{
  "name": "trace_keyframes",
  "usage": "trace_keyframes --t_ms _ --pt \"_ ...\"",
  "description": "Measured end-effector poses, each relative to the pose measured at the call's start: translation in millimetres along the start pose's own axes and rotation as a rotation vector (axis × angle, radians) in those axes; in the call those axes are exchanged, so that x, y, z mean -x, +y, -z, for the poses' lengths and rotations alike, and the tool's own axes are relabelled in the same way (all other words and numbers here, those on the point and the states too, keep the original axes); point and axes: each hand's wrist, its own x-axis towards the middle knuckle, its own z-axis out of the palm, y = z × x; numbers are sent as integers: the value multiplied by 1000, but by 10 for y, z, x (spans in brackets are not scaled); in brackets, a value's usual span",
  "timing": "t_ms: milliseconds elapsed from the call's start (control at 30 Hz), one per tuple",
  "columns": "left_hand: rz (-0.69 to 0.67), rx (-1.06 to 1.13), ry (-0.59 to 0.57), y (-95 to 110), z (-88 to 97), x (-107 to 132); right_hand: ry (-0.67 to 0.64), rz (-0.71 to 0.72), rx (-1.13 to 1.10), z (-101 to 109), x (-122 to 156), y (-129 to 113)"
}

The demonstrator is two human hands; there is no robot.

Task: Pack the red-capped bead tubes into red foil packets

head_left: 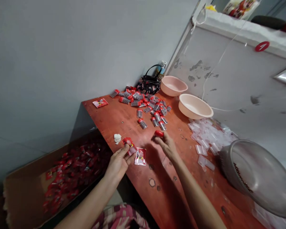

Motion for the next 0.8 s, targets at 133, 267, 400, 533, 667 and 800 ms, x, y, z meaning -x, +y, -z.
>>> trace_keyframes --t_ms 133,267,400,533,667,800 --pt "20 39 7 -89 -72 7 5 -185 -578 -196 561 -449" --pt "20 44 -42 -204 -139 62 60 -259 -661 -362 783 -674" --pt "18 4 -91 -292 -180 130 138 -303 -679 -432 837 -689" --pt "-9 -89 -183 -317 -218 200 160 -316 -709 -449 870 -678" --pt "-85 -252 -278 -280 -251 234 130 -345 -805 -446 882 -668" --pt "-122 -324 -342 -251 -235 224 182 -347 -774 -437 882 -662"
